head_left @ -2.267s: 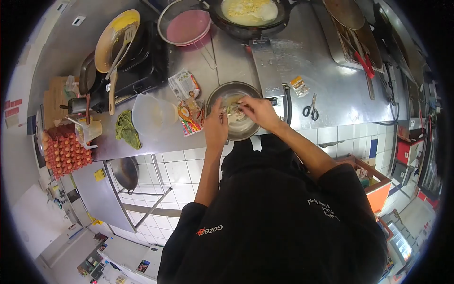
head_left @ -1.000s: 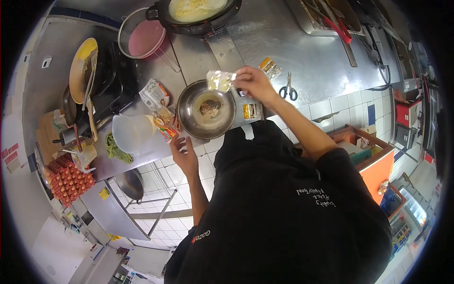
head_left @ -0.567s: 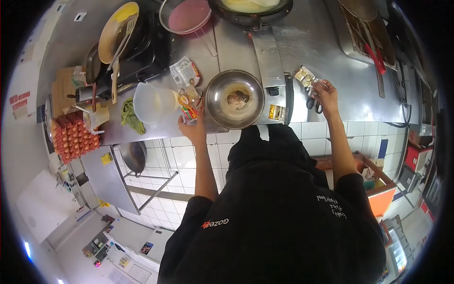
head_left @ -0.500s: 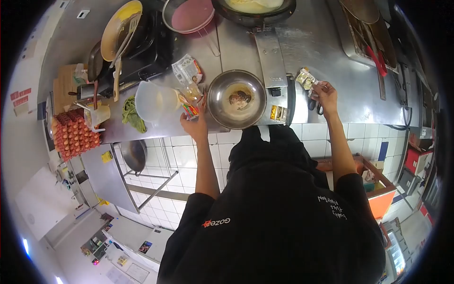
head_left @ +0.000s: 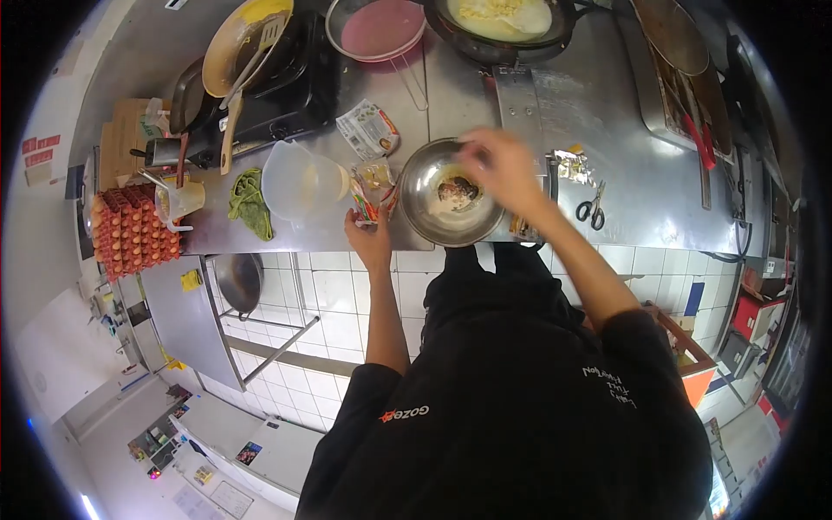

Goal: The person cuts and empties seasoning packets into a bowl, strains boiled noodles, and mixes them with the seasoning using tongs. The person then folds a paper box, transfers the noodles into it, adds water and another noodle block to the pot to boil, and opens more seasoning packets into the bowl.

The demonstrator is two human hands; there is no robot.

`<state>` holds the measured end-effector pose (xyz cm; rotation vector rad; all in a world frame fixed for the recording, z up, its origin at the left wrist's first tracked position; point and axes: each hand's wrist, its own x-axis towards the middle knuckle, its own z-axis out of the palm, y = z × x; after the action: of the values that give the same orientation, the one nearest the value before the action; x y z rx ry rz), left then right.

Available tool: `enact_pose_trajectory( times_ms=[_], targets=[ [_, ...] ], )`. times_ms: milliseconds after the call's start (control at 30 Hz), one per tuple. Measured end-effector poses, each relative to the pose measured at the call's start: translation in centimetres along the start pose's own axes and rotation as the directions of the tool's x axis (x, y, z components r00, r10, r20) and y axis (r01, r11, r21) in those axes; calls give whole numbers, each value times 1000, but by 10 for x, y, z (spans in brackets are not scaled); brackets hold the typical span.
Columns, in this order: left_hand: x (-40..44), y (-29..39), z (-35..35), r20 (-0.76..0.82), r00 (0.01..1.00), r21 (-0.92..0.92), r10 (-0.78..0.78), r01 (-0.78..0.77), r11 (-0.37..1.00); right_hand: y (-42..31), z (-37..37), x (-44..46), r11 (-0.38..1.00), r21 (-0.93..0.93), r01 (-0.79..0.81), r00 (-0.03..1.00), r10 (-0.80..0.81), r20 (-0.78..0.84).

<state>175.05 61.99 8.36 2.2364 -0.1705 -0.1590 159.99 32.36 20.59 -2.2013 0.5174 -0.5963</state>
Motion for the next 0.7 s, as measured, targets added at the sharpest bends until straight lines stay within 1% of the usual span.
enact_pose_trajectory(
  times_ms=[33, 100, 167, 200, 267, 300, 333, 367, 400, 467, 500, 533, 567, 600, 633, 667, 700],
  targets=[
    [1, -2, 0, 11, 1000, -2, 24, -24, 1000, -20, 29, 25, 990, 31, 135, 982, -138, 125],
    [1, -4, -1, 27, 999, -6, 48, -48, 999, -54, 94, 52, 952, -274, 139, 947, -47, 319],
    [-2, 5, -3, 29, 999, -10, 36, -36, 999, -37, 171, 67, 861, -485, 151, 951, 7, 308],
    [-4, 9, -4, 33, 999, -12, 28, -27, 1000, -31, 187, 74, 860, -487, 152, 949, 11, 315],
    [-3, 14, -7, 44, 999, -68, 11, -8, 998, -26, 208, 78, 879, -471, 74, 923, 118, 366],
    [0, 11, -9, 46, 999, -70, 2, 1, 998, -32, 205, 81, 877, -474, 76, 920, 122, 373],
    [2, 6, -9, 31, 999, -79, 39, -36, 996, -41, 190, 86, 956, -292, -8, 900, 134, 415],
    [0, 3, -7, 22, 997, -90, 74, -72, 993, -46, 174, 87, 988, -109, -108, 878, 146, 455],
    [-2, 6, -7, 39, 997, -101, 61, -57, 993, -41, 164, 86, 985, -128, -120, 872, 166, 460],
    [0, 18, -11, 75, 997, -142, -6, 17, 990, -29, 144, 90, 981, 172, -94, 946, 34, 321],
    [1, 12, -11, 74, 996, -19, 46, -44, 999, -31, 121, 90, 982, 160, -98, 947, 43, 319],
    [0, 14, -12, 81, 996, -27, 48, -46, 999, -39, 89, 89, 967, 225, -118, 948, 42, 317],
    [-1, 21, -14, 75, 992, 2, 106, -106, 994, -43, 59, 87, 948, 290, -133, 950, 39, 311],
    [-4, 26, -18, 72, 984, 33, 164, -167, 985, -45, 36, 83, 962, 231, -145, 954, 73, 292],
    [-10, 29, -21, 80, 982, 27, 169, -172, 985, -44, 16, 75, 972, 173, -158, 956, 107, 272],
    [-16, 32, -24, 33, 980, 108, 197, -199, 974, -42, 0, 64, 974, 167, -156, 958, 108, 265],
    [-23, 36, -28, -13, 974, 191, 227, -221, 956, -42, -15, 51, 955, 190, -227, 947, 171, 272]
  ],
)
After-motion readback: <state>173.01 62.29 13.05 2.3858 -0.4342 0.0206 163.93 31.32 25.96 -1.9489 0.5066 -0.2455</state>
